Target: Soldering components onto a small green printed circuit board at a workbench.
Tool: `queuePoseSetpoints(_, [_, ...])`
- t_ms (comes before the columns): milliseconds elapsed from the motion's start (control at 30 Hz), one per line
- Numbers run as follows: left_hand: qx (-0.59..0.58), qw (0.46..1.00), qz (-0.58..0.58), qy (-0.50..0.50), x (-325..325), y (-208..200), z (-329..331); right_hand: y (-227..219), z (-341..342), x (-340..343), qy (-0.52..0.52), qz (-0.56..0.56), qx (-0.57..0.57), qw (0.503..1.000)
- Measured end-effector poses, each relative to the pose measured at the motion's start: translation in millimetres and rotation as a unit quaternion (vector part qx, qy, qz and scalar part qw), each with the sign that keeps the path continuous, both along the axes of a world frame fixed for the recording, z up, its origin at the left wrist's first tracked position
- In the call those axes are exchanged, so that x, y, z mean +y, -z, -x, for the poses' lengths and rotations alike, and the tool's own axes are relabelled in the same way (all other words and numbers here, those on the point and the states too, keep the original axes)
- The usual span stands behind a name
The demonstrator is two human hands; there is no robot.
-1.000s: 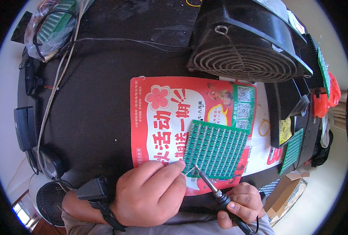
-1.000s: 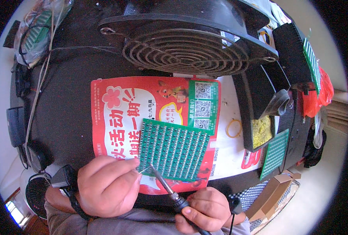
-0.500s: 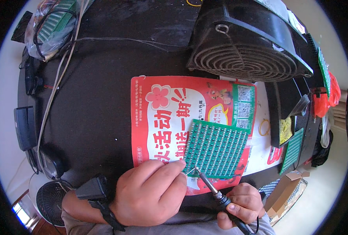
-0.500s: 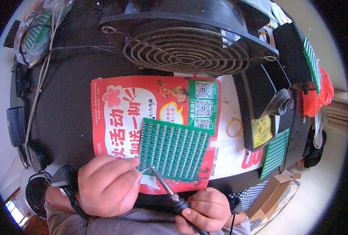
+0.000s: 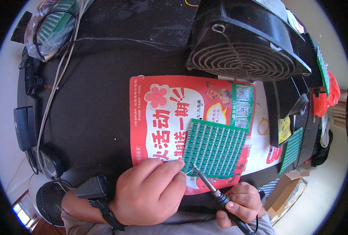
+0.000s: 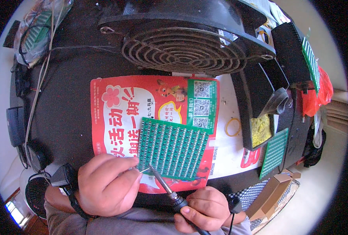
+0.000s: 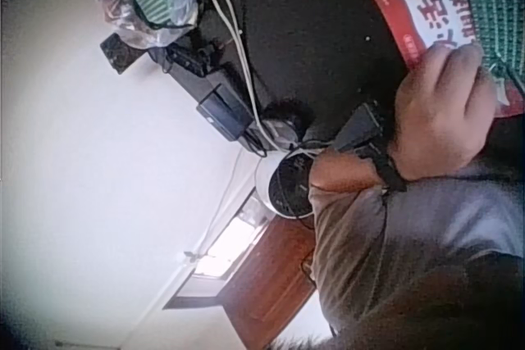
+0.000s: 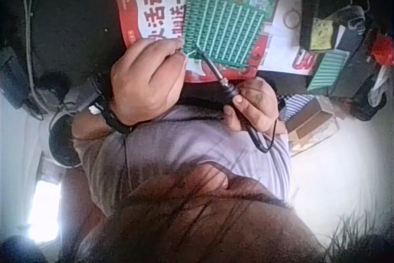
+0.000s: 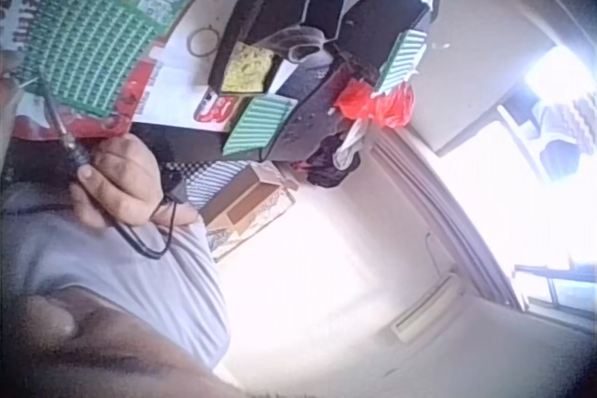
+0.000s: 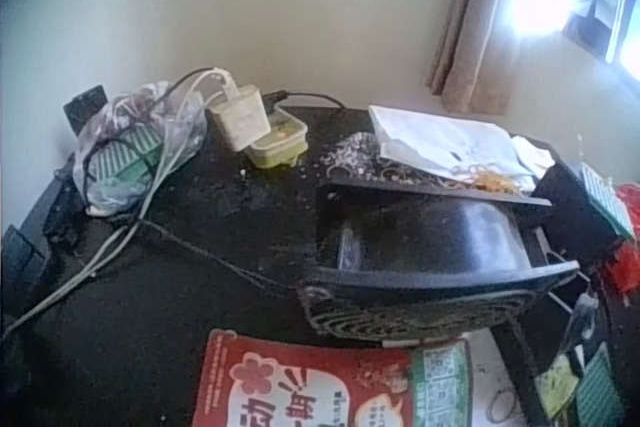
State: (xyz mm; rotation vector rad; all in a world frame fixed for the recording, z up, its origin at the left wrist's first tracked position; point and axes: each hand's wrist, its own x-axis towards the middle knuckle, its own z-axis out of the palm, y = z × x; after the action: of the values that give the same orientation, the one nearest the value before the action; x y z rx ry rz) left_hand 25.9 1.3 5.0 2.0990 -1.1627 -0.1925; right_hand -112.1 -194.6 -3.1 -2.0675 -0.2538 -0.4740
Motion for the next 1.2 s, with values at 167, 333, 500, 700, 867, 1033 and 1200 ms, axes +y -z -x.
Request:
queuePoseSetpoints(167, [0.000, 1.000, 0.002, -0.003, 0.5, 0.0, -0.3, -2.3, -11.3, 4.2, -0.007, 0.014, -0.007, 1.000])
queuePoseSetpoints(333, [0.006, 1.000, -0.007, 0.008, 1.0, -0.2, -1.5, 5.0, 5.0, -3.1, -0.025, -0.006, -0.024, 0.999])
queuePoseSetpoints(500, [0.008, 1.000, -0.008, 0.004, 0.2, -1.4, -1.2, 2.2, 1.3, 1.4, -0.002, 0.005, -0.013, 1.000])
queuePoseSetpoints(700, [0.012, 1.000, -0.007, 0.000, 0.4, -1.3, -1.1, -10.1, -7.3, 8.2, 0.013, 0.022, 0.016, 1.000])
queuePoseSetpoints(867, [0.005, 1.000, -0.005, -0.001, 0.1, -0.1, -1.1, -12.0, -5.9, 10.1, 0.035, 0.035, 0.037, 0.998])
queuePoseSetpoints(1033, [0.012, 1.000, -0.010, 0.002, 0.1, -0.3, -2.3, -14.2, -7.1, 8.9, 0.020, 0.026, 0.043, 0.999])
queuePoseSetpoints(1200, [0.014, 1.000, -0.002, 0.004, -0.1, 0.3, -2.6, -16.8, -6.5, 7.6, 0.022, 0.027, 0.045, 0.998])
